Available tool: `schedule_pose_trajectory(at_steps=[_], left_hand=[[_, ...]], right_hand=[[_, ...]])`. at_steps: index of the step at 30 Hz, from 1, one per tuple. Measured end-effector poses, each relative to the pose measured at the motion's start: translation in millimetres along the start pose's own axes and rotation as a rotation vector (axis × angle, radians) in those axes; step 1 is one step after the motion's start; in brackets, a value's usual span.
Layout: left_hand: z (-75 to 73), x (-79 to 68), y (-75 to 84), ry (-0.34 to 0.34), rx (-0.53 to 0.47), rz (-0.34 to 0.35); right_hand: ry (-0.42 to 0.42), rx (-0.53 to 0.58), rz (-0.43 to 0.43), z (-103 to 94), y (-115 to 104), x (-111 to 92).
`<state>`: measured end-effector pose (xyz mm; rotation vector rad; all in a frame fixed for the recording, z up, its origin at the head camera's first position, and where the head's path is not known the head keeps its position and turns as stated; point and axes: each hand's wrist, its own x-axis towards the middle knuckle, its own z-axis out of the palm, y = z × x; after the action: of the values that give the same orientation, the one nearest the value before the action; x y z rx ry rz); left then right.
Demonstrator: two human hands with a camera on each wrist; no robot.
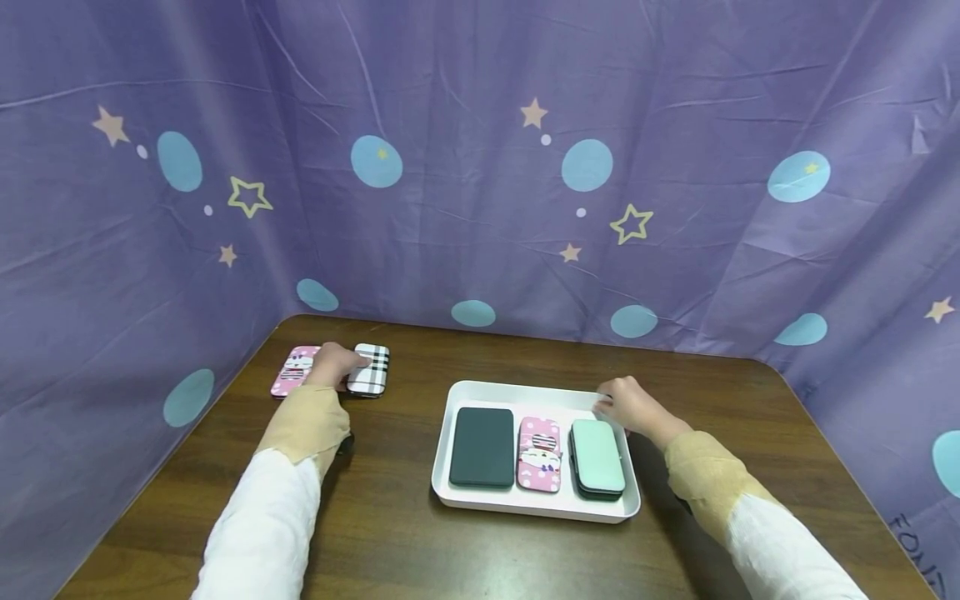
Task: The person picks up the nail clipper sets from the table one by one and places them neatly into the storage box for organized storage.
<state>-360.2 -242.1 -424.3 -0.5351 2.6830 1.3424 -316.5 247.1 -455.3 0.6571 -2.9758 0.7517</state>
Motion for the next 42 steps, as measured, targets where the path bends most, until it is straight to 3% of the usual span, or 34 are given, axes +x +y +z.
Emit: schedule_pose_trajectory(at_steps=[6,15,24,34,42], left_hand=[[-1.3,3.6,-5.0,-0.076,-0.170,-0.055],[-1.5,-1.5,-8.3,-0.079,-0.314,-0.034],[-1.0,-5.0,-9.5,-0.088,-0.383,-0.057],[0.8,-5.7,-6.0,-0.110,-0.389,-0.108],[2.1,-4.9,0.6,-0.172,-0.429,-0.116]], right_hand=[[-0.004,0.002,-0.003,-0.4,0,0],[-0.003,0.001,-0.004,-0.4,1,1],[-0.005,0.000,-0.006,0.2,2,2],[-0.011,-0.005,-0.003,0.6,2,1],[-0.013,0.008,-0.001,0.2,0,0]])
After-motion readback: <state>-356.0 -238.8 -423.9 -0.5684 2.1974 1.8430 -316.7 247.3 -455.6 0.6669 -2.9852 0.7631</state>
